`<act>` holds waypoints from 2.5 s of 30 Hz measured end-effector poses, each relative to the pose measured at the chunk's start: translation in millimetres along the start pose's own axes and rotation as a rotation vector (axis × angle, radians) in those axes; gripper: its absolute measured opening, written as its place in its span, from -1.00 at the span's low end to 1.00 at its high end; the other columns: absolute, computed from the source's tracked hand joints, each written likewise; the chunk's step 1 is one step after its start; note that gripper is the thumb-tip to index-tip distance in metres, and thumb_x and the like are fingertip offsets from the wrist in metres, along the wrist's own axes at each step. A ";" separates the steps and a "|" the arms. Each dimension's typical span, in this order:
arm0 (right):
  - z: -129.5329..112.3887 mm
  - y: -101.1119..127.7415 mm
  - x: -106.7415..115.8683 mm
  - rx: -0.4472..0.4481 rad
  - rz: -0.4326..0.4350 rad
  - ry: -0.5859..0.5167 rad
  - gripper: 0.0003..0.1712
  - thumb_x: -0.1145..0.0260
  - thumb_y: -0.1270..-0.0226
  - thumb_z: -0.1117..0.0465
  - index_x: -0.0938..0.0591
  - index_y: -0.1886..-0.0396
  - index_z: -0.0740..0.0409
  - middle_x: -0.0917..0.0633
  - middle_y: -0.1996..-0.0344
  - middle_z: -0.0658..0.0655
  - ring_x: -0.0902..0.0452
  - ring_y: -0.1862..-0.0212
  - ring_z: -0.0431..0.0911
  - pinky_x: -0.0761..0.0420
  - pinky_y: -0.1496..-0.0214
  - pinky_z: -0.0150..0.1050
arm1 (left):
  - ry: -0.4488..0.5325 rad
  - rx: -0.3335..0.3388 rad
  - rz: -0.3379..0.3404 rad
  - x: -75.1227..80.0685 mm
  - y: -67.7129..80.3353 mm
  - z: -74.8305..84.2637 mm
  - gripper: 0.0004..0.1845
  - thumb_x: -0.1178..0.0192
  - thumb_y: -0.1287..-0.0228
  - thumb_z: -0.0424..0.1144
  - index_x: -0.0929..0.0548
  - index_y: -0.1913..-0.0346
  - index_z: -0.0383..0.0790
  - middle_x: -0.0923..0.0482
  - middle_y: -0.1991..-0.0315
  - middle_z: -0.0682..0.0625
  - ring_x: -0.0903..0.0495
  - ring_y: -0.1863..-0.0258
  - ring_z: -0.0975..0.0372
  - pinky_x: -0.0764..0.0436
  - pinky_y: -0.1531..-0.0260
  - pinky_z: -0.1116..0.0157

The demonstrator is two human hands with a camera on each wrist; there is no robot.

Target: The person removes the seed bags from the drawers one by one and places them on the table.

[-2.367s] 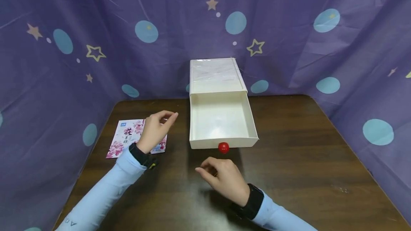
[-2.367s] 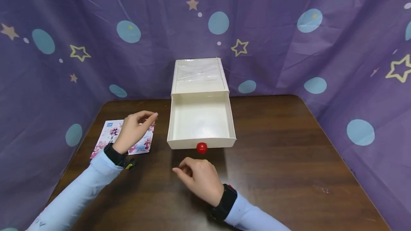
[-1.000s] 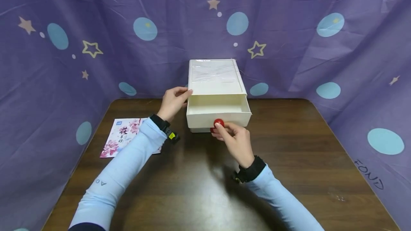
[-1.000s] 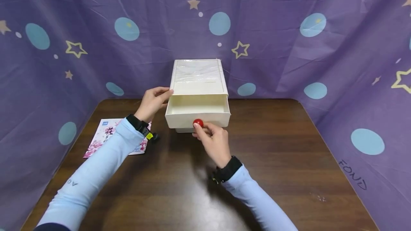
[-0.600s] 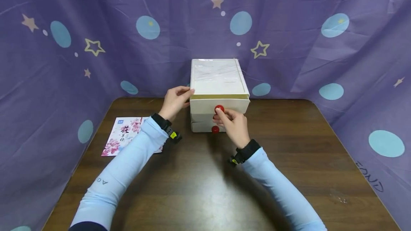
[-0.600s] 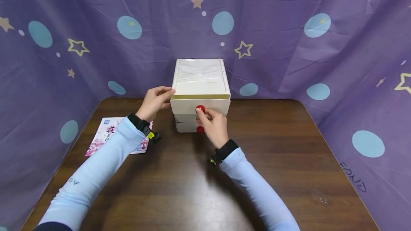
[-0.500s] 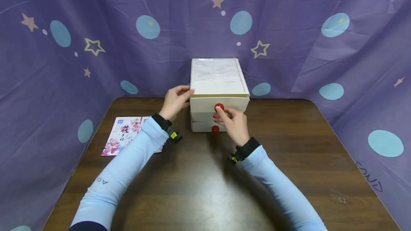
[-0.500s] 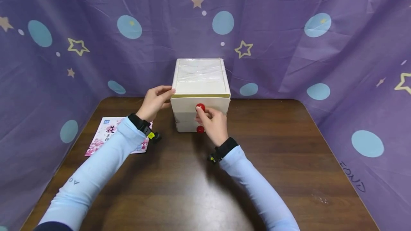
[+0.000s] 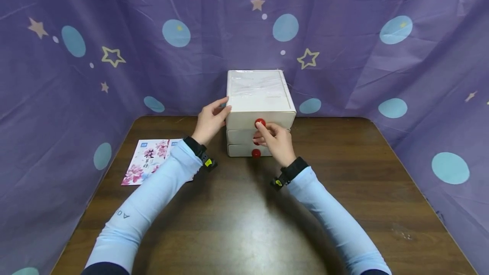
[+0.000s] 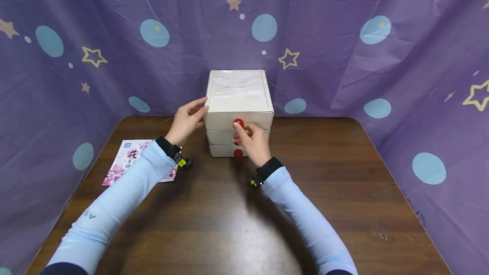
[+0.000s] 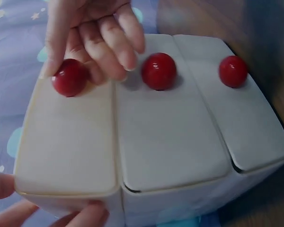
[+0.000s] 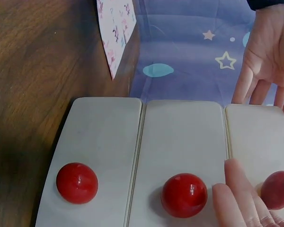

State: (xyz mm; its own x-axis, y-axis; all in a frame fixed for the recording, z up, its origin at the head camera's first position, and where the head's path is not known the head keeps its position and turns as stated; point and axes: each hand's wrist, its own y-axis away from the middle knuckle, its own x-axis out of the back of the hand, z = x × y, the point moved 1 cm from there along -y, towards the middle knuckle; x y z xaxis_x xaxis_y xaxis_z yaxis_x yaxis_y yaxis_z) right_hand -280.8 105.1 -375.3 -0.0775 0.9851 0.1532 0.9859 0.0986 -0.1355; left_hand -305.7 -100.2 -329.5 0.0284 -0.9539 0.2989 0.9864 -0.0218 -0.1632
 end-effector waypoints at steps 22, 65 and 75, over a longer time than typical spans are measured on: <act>54.6 15.8 1.1 -0.043 0.029 0.230 -0.57 -0.30 -0.20 -0.08 -0.63 0.25 0.23 -0.69 0.46 0.29 -0.66 0.45 0.12 -0.66 0.46 -0.17 | -0.195 -0.343 0.056 -3.2 4.0 -22.9 -0.48 -0.30 -0.13 -0.17 -0.51 -0.20 -0.05 -0.47 -0.16 0.03 -0.57 0.05 0.20 -0.59 0.12 0.30; 6.7 106.4 -0.8 -0.105 -0.017 0.057 -0.72 -0.29 -0.25 0.14 -0.69 0.24 0.29 -0.72 0.45 0.15 -0.68 0.39 0.05 -0.66 0.33 -0.16 | -0.199 -0.409 0.074 -8.5 -2.1 -26.8 -0.49 -0.27 -0.14 -0.18 -0.51 -0.20 -0.07 -0.48 -0.16 0.03 -0.60 0.07 0.13 -0.59 0.11 0.16; 8.8 141.5 -2.8 -0.097 -0.010 0.085 -0.81 -0.31 -0.22 0.21 -0.69 0.26 0.25 -0.72 0.40 0.24 -0.68 0.41 0.05 -0.66 0.40 -0.26 | -0.194 -0.436 0.083 -7.6 -2.0 -28.8 -0.49 -0.28 -0.14 -0.20 -0.51 -0.20 -0.09 -0.49 -0.14 0.01 -0.59 0.07 0.12 -0.58 0.10 0.13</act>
State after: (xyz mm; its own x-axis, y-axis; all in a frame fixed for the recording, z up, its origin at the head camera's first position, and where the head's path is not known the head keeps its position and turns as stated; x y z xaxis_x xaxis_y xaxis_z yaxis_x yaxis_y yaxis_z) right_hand -142.4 117.5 -403.5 -0.0790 0.9684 0.2367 0.9952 0.0906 -0.0383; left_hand -312.6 -101.5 -358.5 0.1748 -0.8853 0.4310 0.8205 -0.1110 -0.5608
